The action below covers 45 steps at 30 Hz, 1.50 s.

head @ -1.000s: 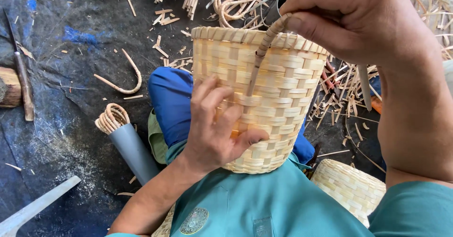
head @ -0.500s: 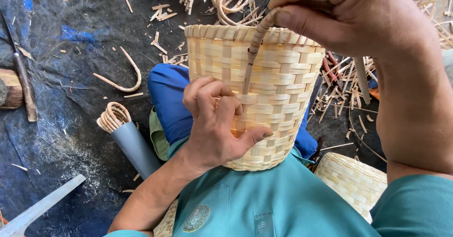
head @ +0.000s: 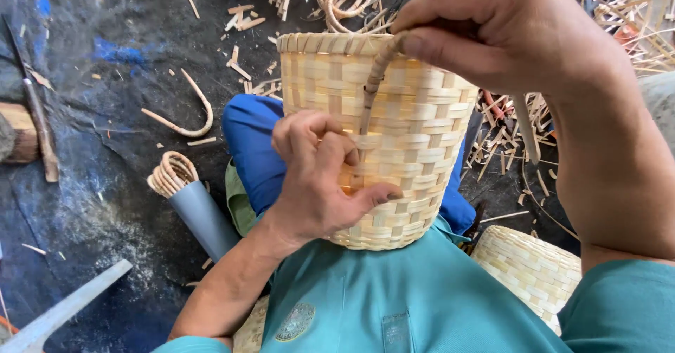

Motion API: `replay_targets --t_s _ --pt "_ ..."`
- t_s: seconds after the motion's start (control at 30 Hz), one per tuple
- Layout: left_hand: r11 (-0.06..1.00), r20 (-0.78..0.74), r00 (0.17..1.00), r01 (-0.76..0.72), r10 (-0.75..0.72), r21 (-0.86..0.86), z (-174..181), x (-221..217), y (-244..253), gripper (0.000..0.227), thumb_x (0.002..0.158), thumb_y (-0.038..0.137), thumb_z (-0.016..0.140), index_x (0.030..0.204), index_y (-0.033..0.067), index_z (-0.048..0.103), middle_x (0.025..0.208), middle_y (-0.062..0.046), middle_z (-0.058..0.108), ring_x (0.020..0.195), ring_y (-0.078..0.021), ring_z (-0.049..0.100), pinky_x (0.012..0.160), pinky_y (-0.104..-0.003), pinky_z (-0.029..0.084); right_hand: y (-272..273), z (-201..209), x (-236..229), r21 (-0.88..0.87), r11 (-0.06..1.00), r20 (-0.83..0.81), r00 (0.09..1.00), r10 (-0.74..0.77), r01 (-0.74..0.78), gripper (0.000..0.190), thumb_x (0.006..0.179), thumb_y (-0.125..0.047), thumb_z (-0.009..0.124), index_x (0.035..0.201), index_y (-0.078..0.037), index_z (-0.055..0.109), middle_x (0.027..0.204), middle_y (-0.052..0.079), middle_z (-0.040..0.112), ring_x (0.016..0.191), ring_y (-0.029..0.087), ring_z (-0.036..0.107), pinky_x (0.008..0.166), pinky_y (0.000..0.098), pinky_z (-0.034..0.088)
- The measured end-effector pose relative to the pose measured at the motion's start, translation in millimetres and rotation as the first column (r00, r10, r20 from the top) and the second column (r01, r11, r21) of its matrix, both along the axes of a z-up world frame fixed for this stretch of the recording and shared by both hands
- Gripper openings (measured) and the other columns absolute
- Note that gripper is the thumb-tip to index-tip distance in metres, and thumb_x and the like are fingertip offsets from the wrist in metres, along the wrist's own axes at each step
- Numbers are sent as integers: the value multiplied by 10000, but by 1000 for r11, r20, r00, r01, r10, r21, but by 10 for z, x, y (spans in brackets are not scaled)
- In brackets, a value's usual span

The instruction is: The person attaches a handle to a woven basket by hand, threading the ends through the weave and securing them. They then repeat the process on the opposite side, weaving additional strips over the handle to fix it in place.

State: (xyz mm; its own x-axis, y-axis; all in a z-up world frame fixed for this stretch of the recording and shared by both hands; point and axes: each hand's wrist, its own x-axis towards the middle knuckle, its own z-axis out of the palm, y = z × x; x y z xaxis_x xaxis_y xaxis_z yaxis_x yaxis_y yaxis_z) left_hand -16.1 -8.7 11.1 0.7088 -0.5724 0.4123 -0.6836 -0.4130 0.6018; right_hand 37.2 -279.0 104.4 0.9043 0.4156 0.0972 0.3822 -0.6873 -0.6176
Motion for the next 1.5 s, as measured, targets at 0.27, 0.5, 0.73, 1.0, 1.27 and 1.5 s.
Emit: replay_targets --t_s 0.27,0.5,0.73,1.0,1.27,1.5 --pt "994 31 999 26 -23 -103 360 1022 -115 568 969 521 649 1240 22 657 1045 -125 598 988 -201 549 870 -394 428 221 154 94 99 992 151 987 58 -73 115 1045 -118 709 1020 -6 723 753 101 660 628 165 605 594 322 468" --pt "937 -431 862 128 -267 -324 215 1206 112 322 1128 327 642 1109 7 668 849 24 618 748 -32 551 647 -214 457 -300 -81 -120 439 895 -179 969 168 -74 323 900 -152 685 1180 6 654 996 19 729 894 72 691 792 257 598" --pt "947 -380 896 116 -230 -300 217 1146 0 313 1115 309 657 1157 0 691 886 20 633 778 -27 540 680 -201 456 -238 -685 -236 473 880 -285 952 112 39 393 876 -298 813 1173 -50 745 915 10 718 829 92 634 726 273 547" --pt "952 -402 899 50 -174 -300 263 1046 -139 287 1115 263 654 1169 -12 716 899 10 689 796 -39 597 691 -211 496 57 -769 -232 182 974 125 979 -162 138 660 645 -384 972 1011 7 586 925 70 559 800 185 557 668 352 495" --pt "954 -388 907 46 -164 -296 234 1100 -109 315 1099 300 652 1152 3 743 873 13 683 767 -40 593 657 -214 482 -369 -647 -277 354 927 -213 976 -52 127 277 979 -211 709 1192 -40 659 907 25 718 787 101 694 679 274 578" --pt "929 -289 925 141 -248 -343 185 1096 -145 310 1158 303 648 1178 7 737 903 -11 715 798 -45 626 680 -199 503 -383 -765 -296 519 852 -284 925 251 -71 365 895 -260 779 1161 -28 684 950 -14 728 878 70 698 765 278 609"
